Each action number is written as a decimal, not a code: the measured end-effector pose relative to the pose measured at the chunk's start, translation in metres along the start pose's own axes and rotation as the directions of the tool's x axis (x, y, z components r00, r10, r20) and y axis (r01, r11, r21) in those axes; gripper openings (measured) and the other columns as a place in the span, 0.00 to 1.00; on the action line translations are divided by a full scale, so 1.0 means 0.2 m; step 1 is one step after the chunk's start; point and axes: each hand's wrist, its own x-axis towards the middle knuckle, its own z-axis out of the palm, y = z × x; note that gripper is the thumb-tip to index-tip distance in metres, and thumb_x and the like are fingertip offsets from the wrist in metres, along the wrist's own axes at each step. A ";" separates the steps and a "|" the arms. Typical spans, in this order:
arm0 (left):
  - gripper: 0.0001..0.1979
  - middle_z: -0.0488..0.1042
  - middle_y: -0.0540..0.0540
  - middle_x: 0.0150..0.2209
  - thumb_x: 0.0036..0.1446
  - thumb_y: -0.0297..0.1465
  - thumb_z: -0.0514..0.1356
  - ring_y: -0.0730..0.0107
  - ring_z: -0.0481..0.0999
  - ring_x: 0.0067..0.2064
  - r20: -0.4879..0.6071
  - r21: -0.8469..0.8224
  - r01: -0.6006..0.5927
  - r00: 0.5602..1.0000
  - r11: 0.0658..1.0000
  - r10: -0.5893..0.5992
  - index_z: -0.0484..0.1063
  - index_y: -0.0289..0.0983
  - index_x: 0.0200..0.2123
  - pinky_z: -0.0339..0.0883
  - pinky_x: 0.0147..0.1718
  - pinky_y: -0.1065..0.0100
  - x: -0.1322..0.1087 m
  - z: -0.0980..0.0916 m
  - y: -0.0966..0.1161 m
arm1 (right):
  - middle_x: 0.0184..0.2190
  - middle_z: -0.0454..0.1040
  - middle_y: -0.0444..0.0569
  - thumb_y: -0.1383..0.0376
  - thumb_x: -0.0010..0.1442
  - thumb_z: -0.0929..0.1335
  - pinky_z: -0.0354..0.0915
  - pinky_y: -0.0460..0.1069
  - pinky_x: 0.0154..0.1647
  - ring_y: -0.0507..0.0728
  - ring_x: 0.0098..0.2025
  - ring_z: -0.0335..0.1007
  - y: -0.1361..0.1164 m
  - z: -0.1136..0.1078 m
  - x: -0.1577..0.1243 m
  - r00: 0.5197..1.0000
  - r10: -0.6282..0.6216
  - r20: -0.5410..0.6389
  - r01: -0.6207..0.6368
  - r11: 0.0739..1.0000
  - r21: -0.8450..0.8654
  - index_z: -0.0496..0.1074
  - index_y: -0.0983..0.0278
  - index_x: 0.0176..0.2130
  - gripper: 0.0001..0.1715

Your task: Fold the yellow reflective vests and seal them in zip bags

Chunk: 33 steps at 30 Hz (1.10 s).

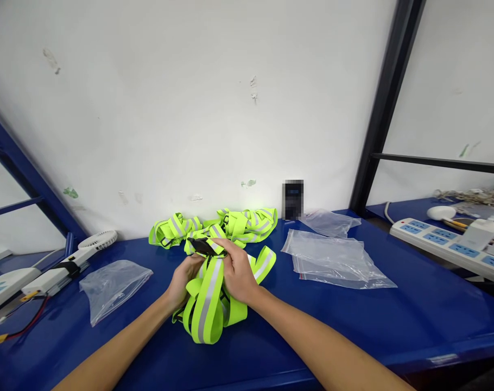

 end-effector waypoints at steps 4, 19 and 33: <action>0.33 0.77 0.38 0.48 0.56 0.52 0.51 0.46 0.74 0.53 0.315 -0.147 0.173 0.941 0.974 -0.120 0.70 0.33 0.52 0.63 0.54 0.53 -0.01 -0.02 0.07 | 0.46 0.76 0.49 0.73 0.60 0.58 0.65 0.55 0.52 0.60 0.49 0.72 0.02 0.00 0.01 0.997 0.061 -0.038 -0.061 0.998 0.002 0.74 0.58 0.52 0.27; 0.25 0.77 0.38 0.49 0.51 0.40 0.61 0.47 0.75 0.51 0.343 -0.066 0.077 0.938 0.995 -0.050 0.72 0.36 0.52 0.67 0.52 0.51 0.02 -0.13 0.17 | 0.42 0.78 0.50 0.58 0.63 0.64 0.71 0.57 0.40 0.63 0.41 0.76 0.02 -0.03 0.04 0.939 0.344 0.010 -0.336 0.909 0.244 0.63 0.57 0.61 0.28; 0.38 0.73 0.37 0.54 0.47 0.32 0.70 0.60 0.77 0.48 -0.034 0.110 -0.251 0.966 0.962 0.256 0.61 0.37 0.61 0.72 0.43 0.66 0.08 -0.11 0.11 | 0.58 0.70 0.49 0.54 0.59 0.69 0.69 0.58 0.53 0.62 0.57 0.69 0.01 -0.03 0.06 0.864 0.467 0.189 -0.498 0.729 0.469 0.55 0.55 0.66 0.40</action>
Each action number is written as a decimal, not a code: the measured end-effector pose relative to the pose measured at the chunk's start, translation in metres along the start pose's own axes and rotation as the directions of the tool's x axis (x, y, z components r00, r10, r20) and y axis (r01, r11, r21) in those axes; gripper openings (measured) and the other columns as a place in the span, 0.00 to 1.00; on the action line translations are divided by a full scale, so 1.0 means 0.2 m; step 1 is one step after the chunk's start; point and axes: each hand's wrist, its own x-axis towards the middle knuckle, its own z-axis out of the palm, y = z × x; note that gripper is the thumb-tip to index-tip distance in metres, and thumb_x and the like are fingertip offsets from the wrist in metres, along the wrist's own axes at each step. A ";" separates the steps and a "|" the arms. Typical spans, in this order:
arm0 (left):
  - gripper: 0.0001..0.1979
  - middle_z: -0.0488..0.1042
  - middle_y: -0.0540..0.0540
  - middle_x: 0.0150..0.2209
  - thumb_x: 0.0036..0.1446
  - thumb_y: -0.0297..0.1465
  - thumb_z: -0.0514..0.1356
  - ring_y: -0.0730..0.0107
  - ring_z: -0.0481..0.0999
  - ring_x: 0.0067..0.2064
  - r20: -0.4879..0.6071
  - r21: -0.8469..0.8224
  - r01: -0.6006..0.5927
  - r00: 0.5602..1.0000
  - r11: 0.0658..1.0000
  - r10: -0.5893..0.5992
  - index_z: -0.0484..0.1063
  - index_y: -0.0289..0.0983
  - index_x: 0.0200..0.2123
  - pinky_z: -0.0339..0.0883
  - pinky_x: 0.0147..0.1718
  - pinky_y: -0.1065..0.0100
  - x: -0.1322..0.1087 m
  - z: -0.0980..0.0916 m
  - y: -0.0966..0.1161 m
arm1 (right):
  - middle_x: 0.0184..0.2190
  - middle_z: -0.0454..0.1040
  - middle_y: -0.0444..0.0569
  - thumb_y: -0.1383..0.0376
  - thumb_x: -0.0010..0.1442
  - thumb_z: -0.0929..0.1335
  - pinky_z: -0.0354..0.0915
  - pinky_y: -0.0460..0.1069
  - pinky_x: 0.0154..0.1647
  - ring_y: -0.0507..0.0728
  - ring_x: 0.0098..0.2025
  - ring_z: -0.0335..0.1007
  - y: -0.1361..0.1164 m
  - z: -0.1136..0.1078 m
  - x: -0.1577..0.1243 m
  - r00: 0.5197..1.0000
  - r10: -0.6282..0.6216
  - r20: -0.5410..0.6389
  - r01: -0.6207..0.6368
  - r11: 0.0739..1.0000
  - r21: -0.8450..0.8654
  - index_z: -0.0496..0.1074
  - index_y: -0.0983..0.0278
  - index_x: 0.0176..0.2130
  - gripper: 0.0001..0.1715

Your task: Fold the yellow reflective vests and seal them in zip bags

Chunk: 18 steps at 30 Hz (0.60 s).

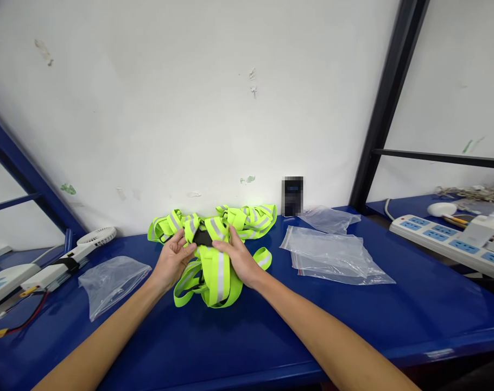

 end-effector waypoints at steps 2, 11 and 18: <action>0.40 0.70 0.36 0.57 0.49 0.33 0.69 0.61 0.78 0.44 0.004 0.138 -0.074 0.997 0.988 0.074 0.58 0.38 0.63 0.73 0.39 0.67 -0.02 0.01 -0.02 | 0.58 0.69 0.48 0.57 0.57 0.71 0.69 0.58 0.53 0.61 0.56 0.69 0.01 -0.01 0.00 0.999 -0.023 0.033 0.025 0.999 -0.040 0.55 0.53 0.65 0.42; 0.40 0.62 0.38 0.63 0.59 0.37 0.61 0.62 0.80 0.40 0.099 0.186 -0.098 0.992 0.978 0.080 0.44 0.48 0.69 0.73 0.27 0.72 -0.09 0.07 -0.02 | 0.54 0.73 0.48 0.57 0.61 0.68 0.66 0.59 0.57 0.59 0.51 0.73 0.08 -0.04 0.02 0.985 -0.147 0.085 0.159 0.977 -0.144 0.56 0.53 0.65 0.36; 0.39 0.56 0.44 0.67 0.59 0.38 0.61 0.57 0.57 0.67 0.229 0.056 -0.028 0.973 0.998 0.014 0.45 0.47 0.69 0.54 0.63 0.62 -0.07 0.07 -0.09 | 0.57 0.70 0.46 0.61 0.61 0.68 0.55 0.59 0.65 0.61 0.61 0.62 0.10 -0.03 0.02 0.945 -0.328 -0.017 0.312 0.913 -0.263 0.62 0.53 0.62 0.30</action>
